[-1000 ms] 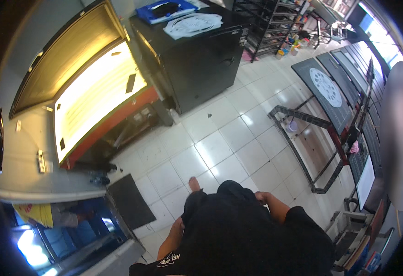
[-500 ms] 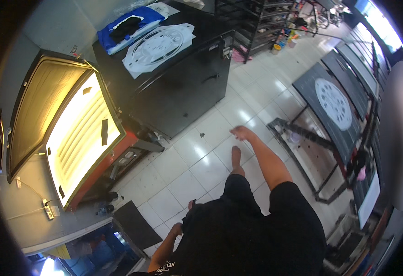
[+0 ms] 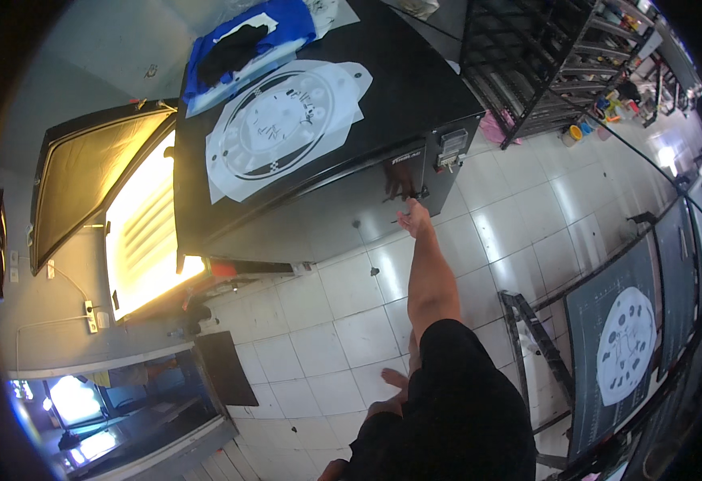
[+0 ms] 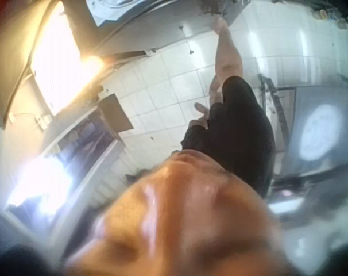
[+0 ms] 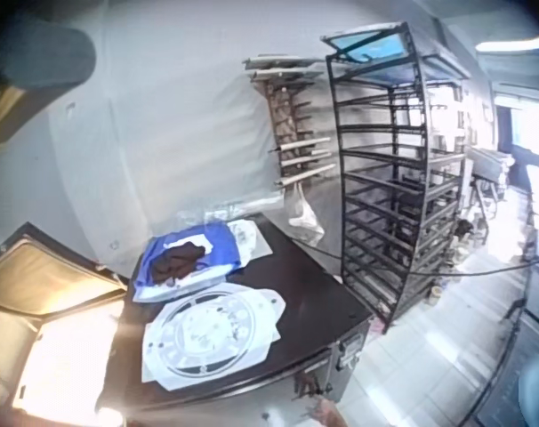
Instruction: The person positions a stencil onto a screen frame, applies tape, and wipes down an exposure unit glass before placing the screen inside a dryer.
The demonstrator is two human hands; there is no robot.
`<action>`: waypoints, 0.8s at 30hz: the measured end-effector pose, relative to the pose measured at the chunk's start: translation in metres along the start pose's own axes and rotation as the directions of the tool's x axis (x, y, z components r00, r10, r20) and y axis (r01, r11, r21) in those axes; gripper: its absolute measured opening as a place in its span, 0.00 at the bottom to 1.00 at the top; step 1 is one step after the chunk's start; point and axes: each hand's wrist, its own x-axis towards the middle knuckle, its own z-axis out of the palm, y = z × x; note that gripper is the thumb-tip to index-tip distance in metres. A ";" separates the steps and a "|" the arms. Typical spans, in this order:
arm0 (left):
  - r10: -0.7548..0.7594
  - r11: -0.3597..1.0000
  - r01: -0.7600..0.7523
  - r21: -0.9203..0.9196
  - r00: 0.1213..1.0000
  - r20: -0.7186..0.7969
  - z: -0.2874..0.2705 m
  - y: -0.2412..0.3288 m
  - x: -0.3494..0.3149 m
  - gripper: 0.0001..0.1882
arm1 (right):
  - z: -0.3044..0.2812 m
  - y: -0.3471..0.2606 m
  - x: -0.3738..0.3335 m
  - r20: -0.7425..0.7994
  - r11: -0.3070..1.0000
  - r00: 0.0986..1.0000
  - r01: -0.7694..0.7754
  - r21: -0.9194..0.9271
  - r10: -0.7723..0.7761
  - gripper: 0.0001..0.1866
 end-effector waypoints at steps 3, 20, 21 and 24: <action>0.078 0.993 -0.083 0.078 0.995 0.066 -0.063 0.014 -0.008 0.14 | -0.021 0.016 0.026 0.002 0.999 0.999 0.032 0.029 -0.032 0.16; -0.426 0.318 -0.772 -0.551 0.403 -0.810 -0.358 0.234 -0.040 0.19 | -0.278 0.303 -0.196 0.515 0.431 0.715 0.322 -0.843 0.473 0.14; -0.439 0.387 -0.758 -0.525 0.349 -0.828 -0.345 0.230 -0.042 0.19 | -0.282 0.296 -0.232 0.463 0.215 0.745 0.412 -0.886 0.479 0.14; -0.473 0.565 -0.661 -0.494 0.230 -0.850 -0.311 0.215 -0.065 0.22 | -0.311 0.260 -0.296 0.276 0.146 0.842 0.235 -0.961 0.464 0.13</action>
